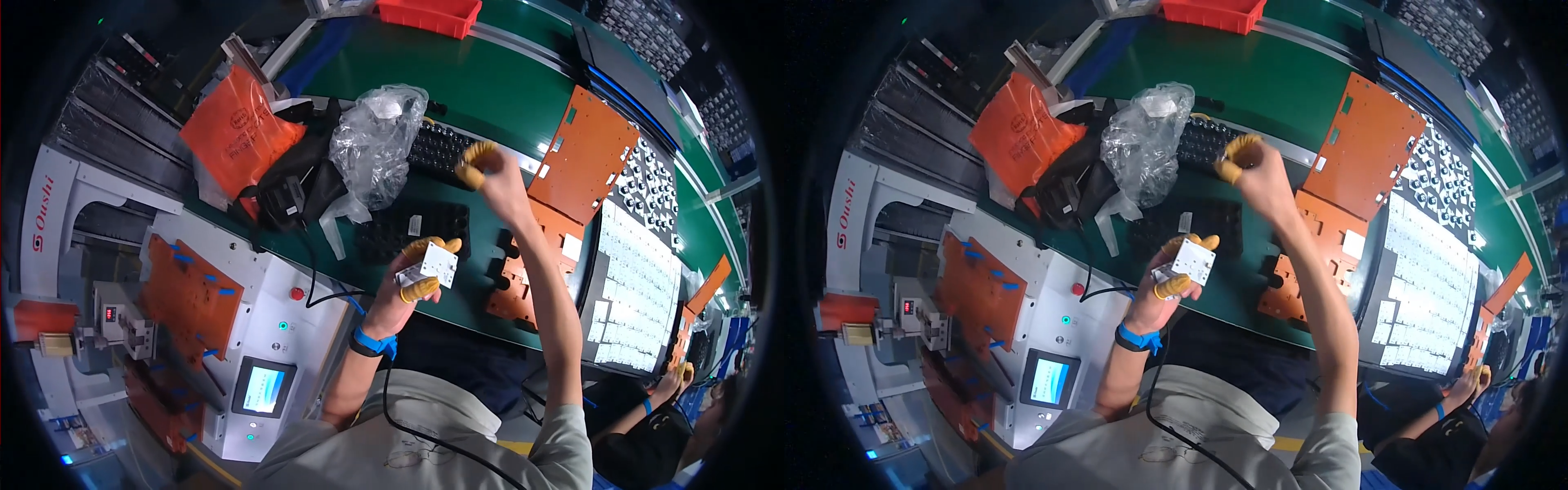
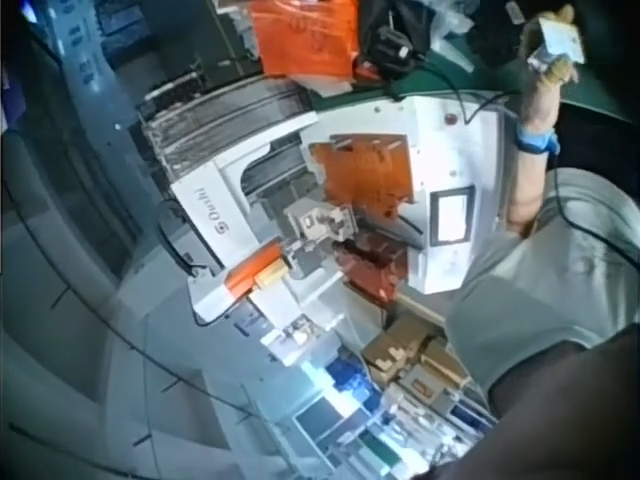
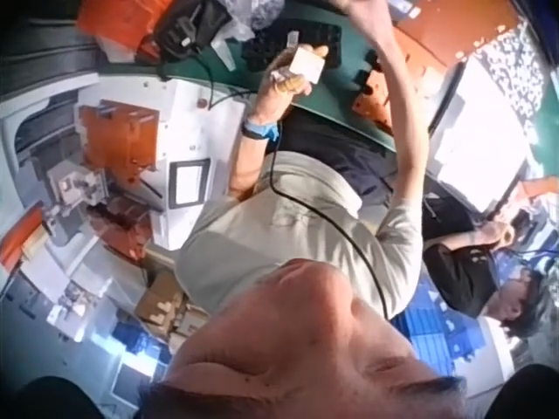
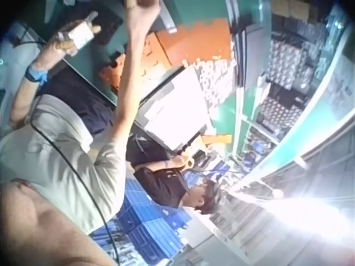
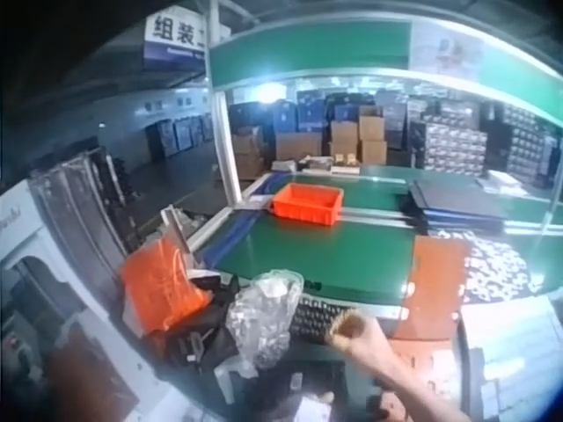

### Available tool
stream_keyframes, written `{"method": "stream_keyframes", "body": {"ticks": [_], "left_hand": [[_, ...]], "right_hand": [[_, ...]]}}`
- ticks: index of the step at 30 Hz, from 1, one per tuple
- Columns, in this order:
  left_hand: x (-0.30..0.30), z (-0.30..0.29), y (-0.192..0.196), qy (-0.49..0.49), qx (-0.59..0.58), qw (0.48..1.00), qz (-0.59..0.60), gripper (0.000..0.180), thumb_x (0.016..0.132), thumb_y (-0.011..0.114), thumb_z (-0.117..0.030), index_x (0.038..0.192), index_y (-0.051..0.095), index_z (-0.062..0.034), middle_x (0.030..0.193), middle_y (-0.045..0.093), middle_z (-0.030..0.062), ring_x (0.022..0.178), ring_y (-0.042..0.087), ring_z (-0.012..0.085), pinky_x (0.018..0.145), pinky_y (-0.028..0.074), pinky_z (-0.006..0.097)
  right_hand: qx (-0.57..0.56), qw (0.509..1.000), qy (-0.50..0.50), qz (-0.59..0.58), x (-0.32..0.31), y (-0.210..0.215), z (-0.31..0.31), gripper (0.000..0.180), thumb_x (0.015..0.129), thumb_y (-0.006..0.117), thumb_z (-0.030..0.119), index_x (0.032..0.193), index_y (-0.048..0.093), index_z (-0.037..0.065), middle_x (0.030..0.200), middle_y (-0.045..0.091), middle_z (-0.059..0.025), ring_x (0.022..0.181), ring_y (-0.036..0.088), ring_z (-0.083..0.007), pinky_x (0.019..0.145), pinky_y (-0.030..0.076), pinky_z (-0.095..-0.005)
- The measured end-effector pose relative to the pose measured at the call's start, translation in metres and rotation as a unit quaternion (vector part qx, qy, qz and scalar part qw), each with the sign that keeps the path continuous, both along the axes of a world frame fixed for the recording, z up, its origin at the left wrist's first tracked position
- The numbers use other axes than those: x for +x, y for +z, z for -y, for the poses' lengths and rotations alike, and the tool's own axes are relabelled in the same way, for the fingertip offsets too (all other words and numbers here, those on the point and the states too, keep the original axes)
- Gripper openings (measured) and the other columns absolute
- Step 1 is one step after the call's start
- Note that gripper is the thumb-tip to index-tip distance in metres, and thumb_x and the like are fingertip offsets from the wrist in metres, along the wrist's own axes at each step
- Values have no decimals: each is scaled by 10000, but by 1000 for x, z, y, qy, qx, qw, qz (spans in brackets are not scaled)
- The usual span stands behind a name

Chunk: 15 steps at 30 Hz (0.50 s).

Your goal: Applying components and labels to orange plastic frames and using a pressing machine on an assembly line.

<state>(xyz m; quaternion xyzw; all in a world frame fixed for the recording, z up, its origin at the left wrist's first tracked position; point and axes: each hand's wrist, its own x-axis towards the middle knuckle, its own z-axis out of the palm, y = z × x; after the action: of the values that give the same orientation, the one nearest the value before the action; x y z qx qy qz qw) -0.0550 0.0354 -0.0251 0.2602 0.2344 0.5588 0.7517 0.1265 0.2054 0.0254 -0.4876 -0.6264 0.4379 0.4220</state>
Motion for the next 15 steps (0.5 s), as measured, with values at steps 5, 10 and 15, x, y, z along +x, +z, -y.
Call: {"method": "stream_keyframes", "body": {"ticks": [5, 10, 15], "left_hand": [[11, -4, 37, 129, 124, 966, -184, 609, 753, 898, -138, 1285, 617, -40, 1132, 701, 39, 779, 544, 35, 702, 452, 206], [17, 5, 48, 208, 201, 896, -336, 580, 718, 923, -156, 1229, 668, -57, 1131, 721, 32, 804, 554, 34, 686, 430, 200], [29, 8, 63, 271, 340, 765, -475, 538, 713, 904, -152, 1187, 677, -38, 1170, 715, 119, 1015, 701, 298, 873, 570, 377]], "right_hand": [[-5, 982, 146, -118, 13, 39, 99, 192, 826, 723, 44, 1012, 688, 11, 973, 620, -12, 881, 528, -107, 810, 428, -272], [-78, 975, 122, -168, 22, 35, 139, 218, 838, 750, 45, 1046, 712, -7, 926, 600, 3, 835, 489, -110, 801, 409, -276], [-142, 974, 35, -175, 28, 42, 160, 174, 829, 779, 69, 969, 713, -9, 865, 617, 25, 758, 470, -78, 740, 409, -251]]}}
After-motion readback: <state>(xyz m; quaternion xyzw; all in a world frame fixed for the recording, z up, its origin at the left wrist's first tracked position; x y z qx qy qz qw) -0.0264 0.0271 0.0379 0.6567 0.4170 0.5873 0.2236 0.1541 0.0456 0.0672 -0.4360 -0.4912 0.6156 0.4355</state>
